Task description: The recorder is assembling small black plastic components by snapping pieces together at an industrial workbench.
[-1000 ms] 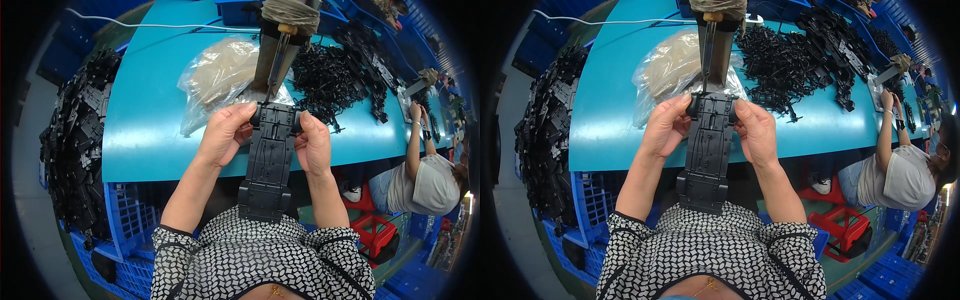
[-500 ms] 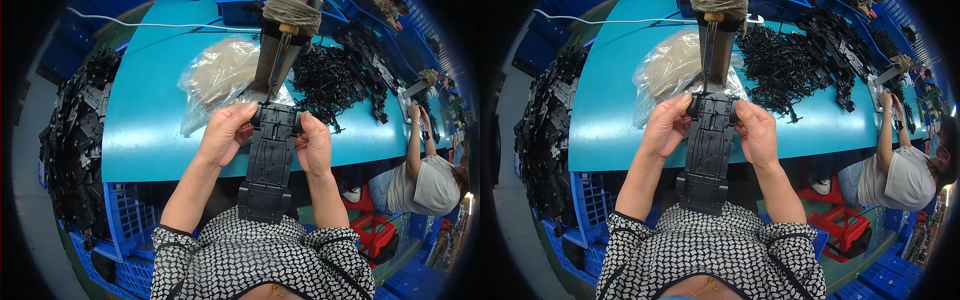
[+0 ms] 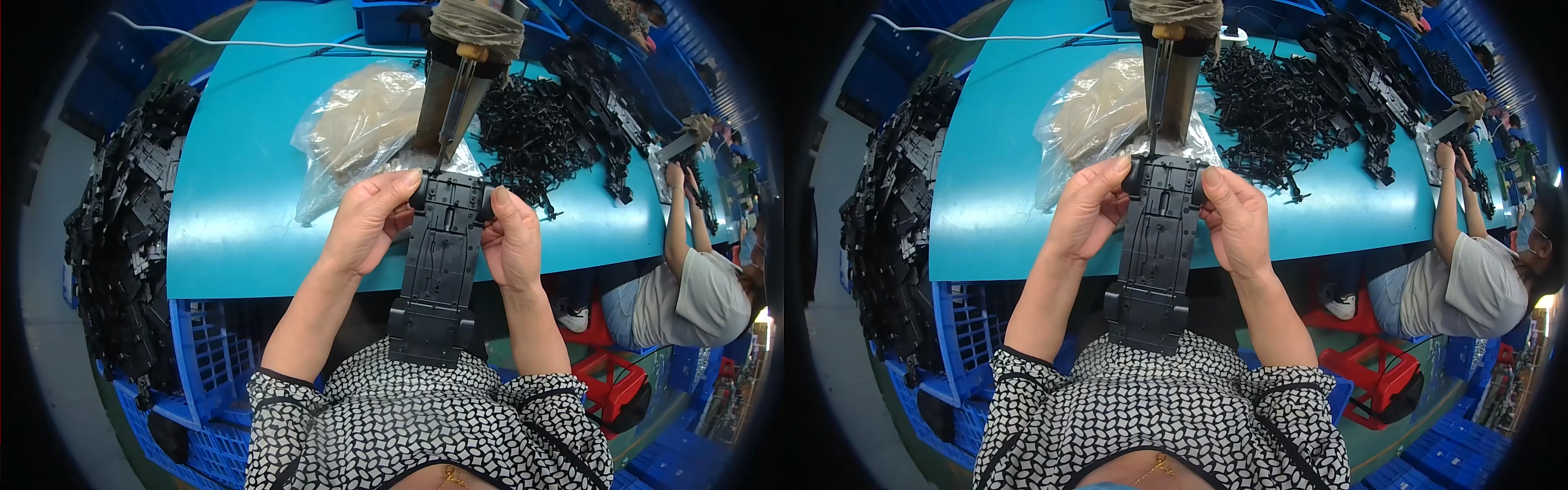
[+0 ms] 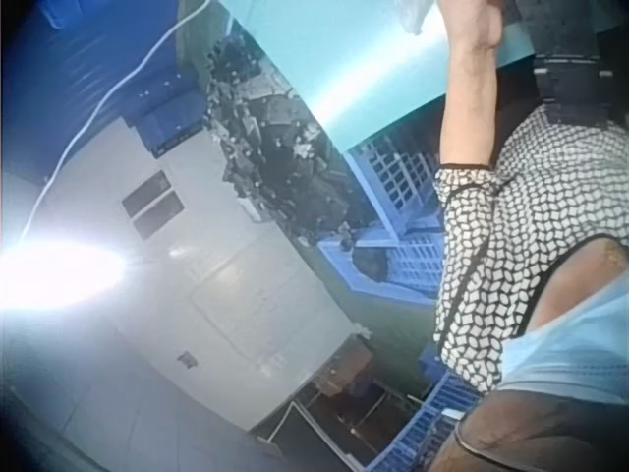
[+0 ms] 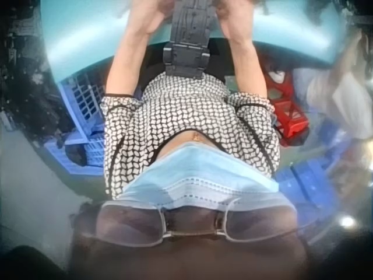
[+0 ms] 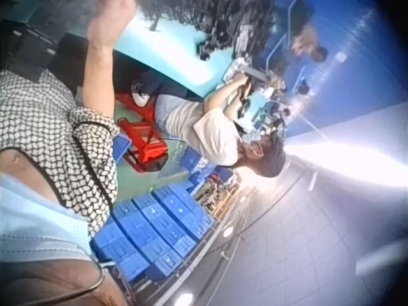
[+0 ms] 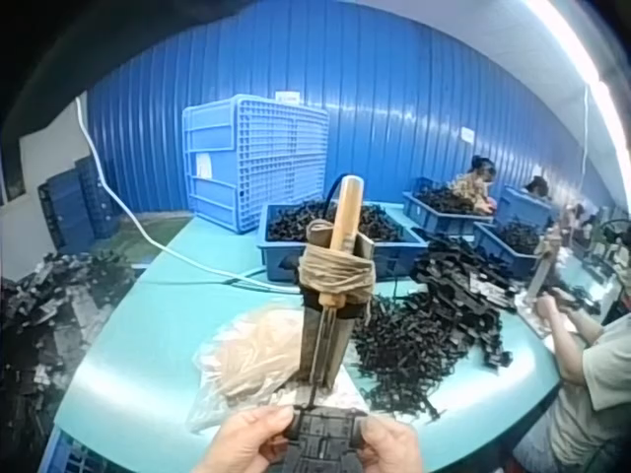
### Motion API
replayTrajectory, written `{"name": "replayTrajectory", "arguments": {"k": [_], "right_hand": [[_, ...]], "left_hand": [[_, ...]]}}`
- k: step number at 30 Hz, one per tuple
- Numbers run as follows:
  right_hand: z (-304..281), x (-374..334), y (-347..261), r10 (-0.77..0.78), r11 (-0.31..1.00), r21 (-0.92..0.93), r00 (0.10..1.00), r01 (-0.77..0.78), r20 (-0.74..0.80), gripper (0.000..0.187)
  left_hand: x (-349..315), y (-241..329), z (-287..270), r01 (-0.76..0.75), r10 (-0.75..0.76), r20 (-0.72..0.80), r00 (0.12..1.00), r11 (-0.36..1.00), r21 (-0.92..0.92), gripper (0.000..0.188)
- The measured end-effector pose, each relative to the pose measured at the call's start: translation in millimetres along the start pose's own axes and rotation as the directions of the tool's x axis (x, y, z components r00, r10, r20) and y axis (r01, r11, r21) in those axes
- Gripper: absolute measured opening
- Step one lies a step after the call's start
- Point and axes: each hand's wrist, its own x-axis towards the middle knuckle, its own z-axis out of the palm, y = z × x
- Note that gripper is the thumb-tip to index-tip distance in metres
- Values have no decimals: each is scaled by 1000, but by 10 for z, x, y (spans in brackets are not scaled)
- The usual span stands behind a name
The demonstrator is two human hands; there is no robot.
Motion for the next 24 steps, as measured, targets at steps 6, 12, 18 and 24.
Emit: {"name": "replayTrajectory", "arguments": {"k": [6, 12, 18, 24], "right_hand": [[8, -21, -52, 9, 998, 63, 998, -13, 63, 30], [-5, -16, -41, 45, 997, 65, 998, -48, 50, 26], [-15, 18, 67, 106, 992, 61, 994, -106, -1, 23], [55, 99, 155, 106, 990, 82, 991, -112, 80, 22]], "left_hand": [[-9, 31, -4, 6, -6, 9, 1000, 1000, 13, 24], [3, 19, -9, 14, -14, -1, 1000, 1000, 20, 24], [20, -68, -115, 20, -20, -21, 1000, 1000, -23, 24], [29, -71, -232, -76, 74, -27, 997, 995, -64, 27]]}}
